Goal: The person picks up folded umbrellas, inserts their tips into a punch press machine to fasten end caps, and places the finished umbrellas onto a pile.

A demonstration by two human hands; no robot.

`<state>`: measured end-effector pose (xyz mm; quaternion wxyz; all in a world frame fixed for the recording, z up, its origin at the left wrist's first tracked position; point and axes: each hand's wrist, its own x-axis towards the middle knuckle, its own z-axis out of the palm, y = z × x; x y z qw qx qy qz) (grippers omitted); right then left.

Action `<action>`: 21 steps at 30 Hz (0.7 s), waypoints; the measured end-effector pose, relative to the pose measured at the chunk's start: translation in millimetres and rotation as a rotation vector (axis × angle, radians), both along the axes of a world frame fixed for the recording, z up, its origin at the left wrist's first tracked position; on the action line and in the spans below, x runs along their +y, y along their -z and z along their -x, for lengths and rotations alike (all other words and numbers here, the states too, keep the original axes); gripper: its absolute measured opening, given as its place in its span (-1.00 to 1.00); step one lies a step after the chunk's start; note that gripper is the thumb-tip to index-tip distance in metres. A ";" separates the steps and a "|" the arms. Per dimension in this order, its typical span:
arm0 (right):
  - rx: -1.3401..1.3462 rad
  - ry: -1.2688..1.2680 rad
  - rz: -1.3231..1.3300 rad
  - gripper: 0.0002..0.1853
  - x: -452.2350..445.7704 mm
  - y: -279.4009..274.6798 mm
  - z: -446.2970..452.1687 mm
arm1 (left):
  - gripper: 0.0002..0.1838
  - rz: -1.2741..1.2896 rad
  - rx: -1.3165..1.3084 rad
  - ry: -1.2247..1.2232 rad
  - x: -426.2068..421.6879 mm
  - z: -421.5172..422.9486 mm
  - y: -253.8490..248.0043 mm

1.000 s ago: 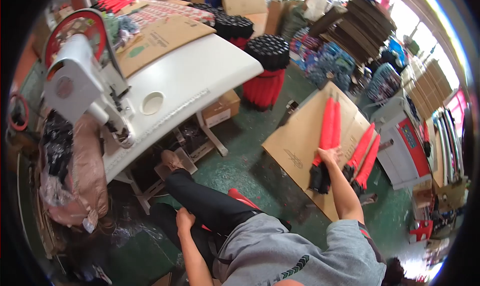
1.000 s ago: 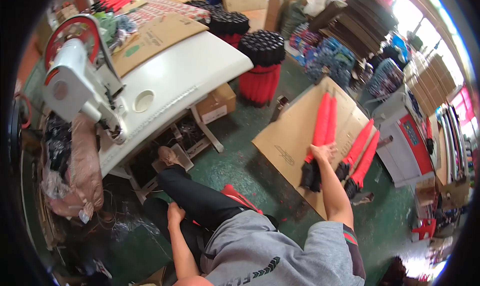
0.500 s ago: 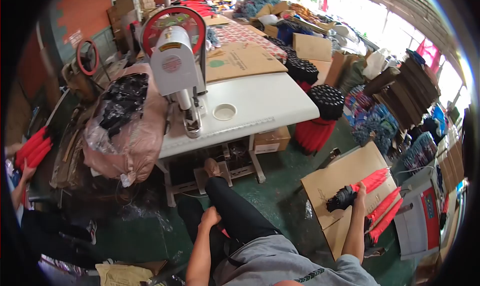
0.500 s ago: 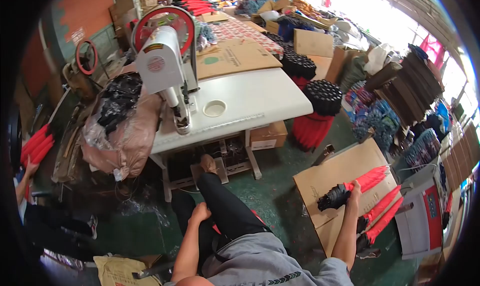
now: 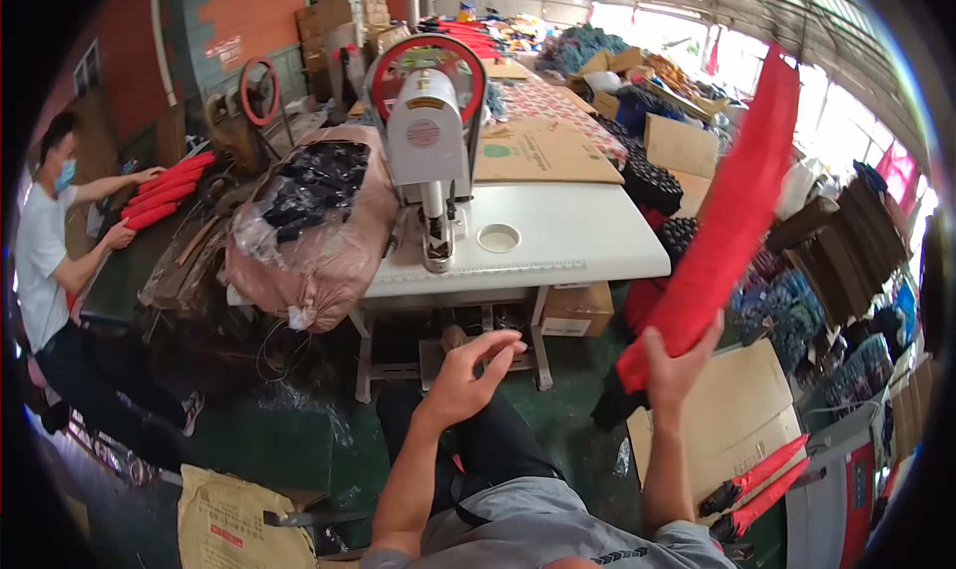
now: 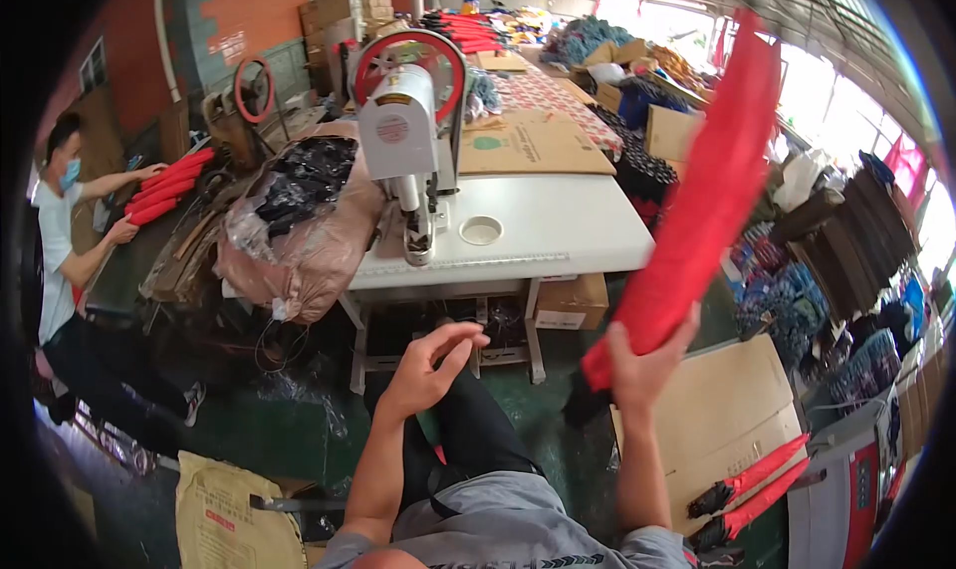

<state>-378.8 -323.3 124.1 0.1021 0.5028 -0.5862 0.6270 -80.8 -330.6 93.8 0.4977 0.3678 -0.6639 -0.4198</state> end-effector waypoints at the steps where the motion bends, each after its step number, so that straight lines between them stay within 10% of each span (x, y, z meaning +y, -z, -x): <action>1: -0.017 -0.140 -0.008 -0.02 4.3 -12.9 -27.2 | -0.63 0.177 -0.033 -0.080 4.2 6.5 -15.4; 5: -0.127 -0.718 -0.200 0.07 38.3 -38.3 -124.5 | -0.57 0.277 0.447 -0.273 28.9 31.0 -45.6; 11: 0.499 -0.739 -0.096 0.19 71.0 11.6 -190.0 | -0.53 0.045 0.390 -0.541 69.6 -31.3 -25.4; 15: 0.422 -1.201 -0.203 0.00 57.7 29.9 -191.3 | -0.53 0.082 0.392 -0.622 102.4 -71.7 0.8; 21: -0.386 -1.800 -0.690 -0.41 -6.4 45.8 -234.9 | -0.48 0.061 0.325 -0.458 123.6 -95.2 29.9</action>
